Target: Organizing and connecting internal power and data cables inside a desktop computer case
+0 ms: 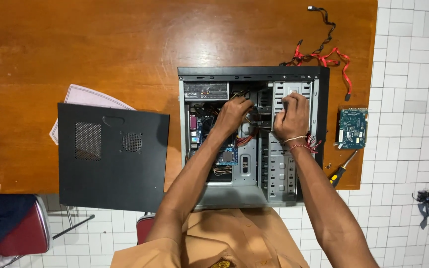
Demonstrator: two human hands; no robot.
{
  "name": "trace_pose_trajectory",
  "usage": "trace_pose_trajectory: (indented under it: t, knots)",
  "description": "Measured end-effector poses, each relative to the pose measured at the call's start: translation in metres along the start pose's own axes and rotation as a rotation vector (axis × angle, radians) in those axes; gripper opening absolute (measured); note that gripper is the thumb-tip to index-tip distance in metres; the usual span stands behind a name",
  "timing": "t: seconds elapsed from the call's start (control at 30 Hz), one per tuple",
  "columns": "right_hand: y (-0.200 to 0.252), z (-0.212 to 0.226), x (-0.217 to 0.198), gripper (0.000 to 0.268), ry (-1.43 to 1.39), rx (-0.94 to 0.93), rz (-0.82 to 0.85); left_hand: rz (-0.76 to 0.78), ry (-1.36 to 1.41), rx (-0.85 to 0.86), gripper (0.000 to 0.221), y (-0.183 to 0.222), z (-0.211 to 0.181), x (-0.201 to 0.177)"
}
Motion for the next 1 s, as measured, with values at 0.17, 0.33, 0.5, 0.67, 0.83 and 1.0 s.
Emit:
trace_pose_trajectory:
  t: [0.17, 0.33, 0.5, 0.67, 0.83, 1.0]
  knots:
    - [0.000, -0.001, 0.000, 0.028, -0.013, -0.003, 0.000, 0.026, -0.039, 0.031, 0.009, 0.002, -0.001, -0.011]
    - [0.000, -0.001, 0.000, 0.028, 0.012, -0.016, 0.000, 0.055, -0.065, 0.018, 0.009, 0.004, -0.003, -0.008]
    - [-0.002, 0.006, -0.007, 0.028, -0.001, -0.023, 0.020, 0.073, -0.177, -0.016, 0.002, 0.002, 0.020, 0.036]
    - [-0.001, 0.003, -0.007, 0.028, -0.007, -0.008, 0.023, 0.111, -0.141, -0.028, 0.004, -0.007, 0.000, 0.012]
    - [0.001, 0.002, -0.001, 0.028, 0.005, 0.005, 0.024, 0.140, -0.172, -0.028, 0.008, -0.009, -0.012, 0.004]
    - [-0.001, 0.005, 0.000, 0.031, 0.042, 0.019, 0.028, 0.178, -0.262, -0.020, 0.007, -0.017, -0.011, 0.018]
Point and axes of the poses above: each hand's wrist, its own y-axis away from the middle knuckle, its own x-axis out of the palm, z = x × y, the point moved 2 cm from there along -y, towards the middle knuckle, and after that the axes turned 12 degrees about z, right-handed, at the moved point
